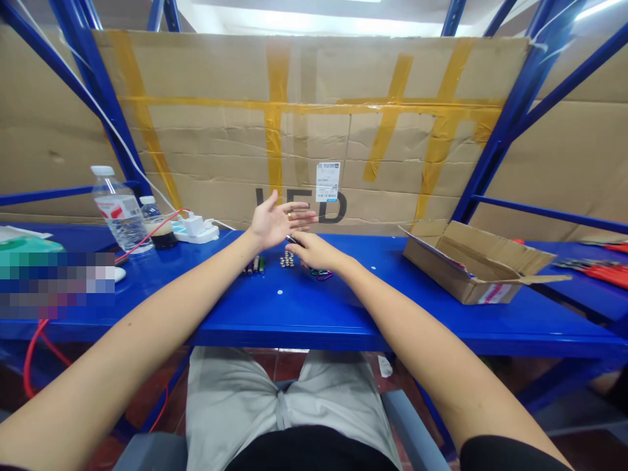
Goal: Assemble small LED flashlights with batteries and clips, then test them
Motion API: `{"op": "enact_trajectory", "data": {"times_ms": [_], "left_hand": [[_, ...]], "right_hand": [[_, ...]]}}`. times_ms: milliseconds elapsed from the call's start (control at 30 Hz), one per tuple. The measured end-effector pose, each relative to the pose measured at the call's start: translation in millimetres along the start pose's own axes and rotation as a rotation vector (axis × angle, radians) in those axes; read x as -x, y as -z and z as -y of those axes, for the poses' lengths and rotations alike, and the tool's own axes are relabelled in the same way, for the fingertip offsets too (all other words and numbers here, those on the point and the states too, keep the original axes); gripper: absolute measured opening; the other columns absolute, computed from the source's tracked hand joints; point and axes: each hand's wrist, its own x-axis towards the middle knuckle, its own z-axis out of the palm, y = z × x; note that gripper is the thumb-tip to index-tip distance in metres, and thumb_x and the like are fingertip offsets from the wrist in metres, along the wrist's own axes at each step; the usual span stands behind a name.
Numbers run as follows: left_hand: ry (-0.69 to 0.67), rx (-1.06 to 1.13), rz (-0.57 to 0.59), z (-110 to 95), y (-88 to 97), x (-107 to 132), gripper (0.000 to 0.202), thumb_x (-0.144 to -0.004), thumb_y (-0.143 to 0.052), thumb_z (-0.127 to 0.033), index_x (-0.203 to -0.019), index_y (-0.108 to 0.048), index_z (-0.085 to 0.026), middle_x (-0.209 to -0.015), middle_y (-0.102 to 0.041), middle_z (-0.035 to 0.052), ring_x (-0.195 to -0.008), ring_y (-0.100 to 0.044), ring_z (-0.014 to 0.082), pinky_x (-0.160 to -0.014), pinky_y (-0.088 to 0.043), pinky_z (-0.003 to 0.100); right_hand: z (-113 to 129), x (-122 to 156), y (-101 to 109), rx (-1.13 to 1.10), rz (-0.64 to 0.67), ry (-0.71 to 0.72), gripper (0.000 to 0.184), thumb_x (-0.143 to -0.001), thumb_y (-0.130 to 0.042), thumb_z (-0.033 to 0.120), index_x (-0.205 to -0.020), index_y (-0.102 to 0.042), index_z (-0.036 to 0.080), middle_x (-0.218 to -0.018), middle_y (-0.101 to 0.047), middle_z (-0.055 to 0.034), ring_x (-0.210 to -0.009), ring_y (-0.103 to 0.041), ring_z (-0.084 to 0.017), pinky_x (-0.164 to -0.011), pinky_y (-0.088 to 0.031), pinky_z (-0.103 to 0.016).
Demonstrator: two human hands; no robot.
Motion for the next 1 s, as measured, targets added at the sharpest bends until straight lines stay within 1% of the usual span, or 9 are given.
{"op": "enact_trajectory", "data": {"times_ms": [100,233,433,500,600,667,733,900,1000], "left_hand": [[0.003,0.038,-0.009,-1.9,-0.2,1.1,0.076,-0.095,-0.025,-0.067,-0.113,-0.071,-0.009,-0.113,-0.073,0.0225,-0.118,-0.066,0.035,-0.101,-0.048,0.05],[0.004,0.062,-0.013,-3.1,1.7,1.6,0.079,-0.094,-0.024,-0.07,-0.113,-0.072,-0.01,-0.113,-0.074,0.0217,-0.119,-0.065,0.035,-0.101,-0.049,0.05],[0.009,0.057,0.028,-4.0,7.7,0.8,0.086,-0.092,-0.02,-0.074,-0.111,-0.073,-0.01,-0.113,-0.073,0.0221,-0.121,-0.064,0.035,-0.102,-0.048,0.049],[0.009,0.038,0.047,-3.6,9.4,0.4,0.088,-0.091,-0.019,-0.075,-0.111,-0.074,-0.01,-0.113,-0.073,0.022,-0.122,-0.063,0.0348,-0.103,-0.046,0.05],[0.005,0.004,0.072,-2.6,10.4,-0.2,0.089,-0.092,-0.017,-0.075,-0.109,-0.075,-0.01,-0.114,-0.073,0.0219,-0.124,-0.062,0.0344,-0.106,-0.043,0.05],[0.005,-0.016,0.091,-1.8,10.2,-0.4,0.09,-0.092,-0.015,-0.075,-0.108,-0.075,-0.009,-0.115,-0.073,0.0219,-0.124,-0.061,0.0345,-0.108,-0.042,0.05],[0.006,-0.03,0.111,-1.2,9.9,-0.4,0.091,-0.092,-0.013,-0.074,-0.107,-0.075,-0.009,-0.115,-0.073,0.0219,-0.124,-0.061,0.0349,-0.109,-0.04,0.051],[0.006,-0.051,0.128,0.0,10.7,-0.7,0.09,-0.092,-0.014,-0.074,-0.107,-0.075,-0.01,-0.115,-0.073,0.0216,-0.126,-0.06,0.036,-0.11,-0.038,0.053],[0.01,-0.051,0.122,0.3,11.1,-0.7,0.089,-0.091,-0.017,-0.075,-0.108,-0.075,-0.009,-0.116,-0.072,0.0225,-0.126,-0.06,0.0366,-0.111,-0.038,0.053]], "right_hand": [[-0.6,-1.5,1.3,-0.048,-0.006,-0.078,0.01,-0.097,-0.049,0.023,-0.096,-0.058,0.018,-0.053,-0.054,0.0054,-0.044,-0.052,-0.013,-0.048,-0.043,-0.025],[-4.4,-2.5,3.8,-0.08,-0.01,-0.157,0.016,-0.098,-0.052,0.027,-0.083,-0.052,0.019,-0.052,-0.052,0.0052,-0.042,-0.052,-0.012,-0.045,-0.042,-0.024],[-4.2,0.3,10.3,-0.026,0.014,-0.159,0.016,-0.098,-0.051,0.032,-0.09,-0.055,0.018,-0.052,-0.055,0.0036,-0.043,-0.055,-0.014,-0.047,-0.044,-0.026],[-1.0,0.9,12.4,0.061,-0.028,-0.118,0.018,-0.097,-0.051,0.031,-0.089,-0.059,0.017,-0.057,-0.061,0.0005,-0.049,-0.058,-0.016,-0.053,-0.045,-0.028],[3.2,0.3,13.6,0.229,-0.11,0.025,0.019,-0.094,-0.054,0.026,-0.084,-0.066,0.015,-0.078,-0.072,-0.007,-0.07,-0.065,-0.02,-0.069,-0.048,-0.031],[4.3,-0.5,13.0,0.282,-0.132,0.103,0.017,-0.092,-0.055,0.023,-0.088,-0.07,0.015,-0.094,-0.075,-0.0102,-0.086,-0.067,-0.022,-0.079,-0.048,-0.034],[4.0,-1.1,12.1,0.29,-0.136,0.135,0.017,-0.092,-0.056,0.02,-0.094,-0.072,0.015,-0.105,-0.075,-0.0112,-0.094,-0.067,-0.023,-0.085,-0.048,-0.035],[0.2,-0.8,11.9,0.319,-0.141,0.104,0.02,-0.093,-0.056,0.021,-0.098,-0.074,0.013,-0.103,-0.075,-0.0129,-0.092,-0.067,-0.024,-0.084,-0.049,-0.036],[-1.2,-0.7,12.6,0.307,-0.143,0.119,0.023,-0.094,-0.057,0.022,-0.108,-0.073,0.014,-0.111,-0.074,-0.0133,-0.101,-0.066,-0.025,-0.088,-0.049,-0.037]]}}
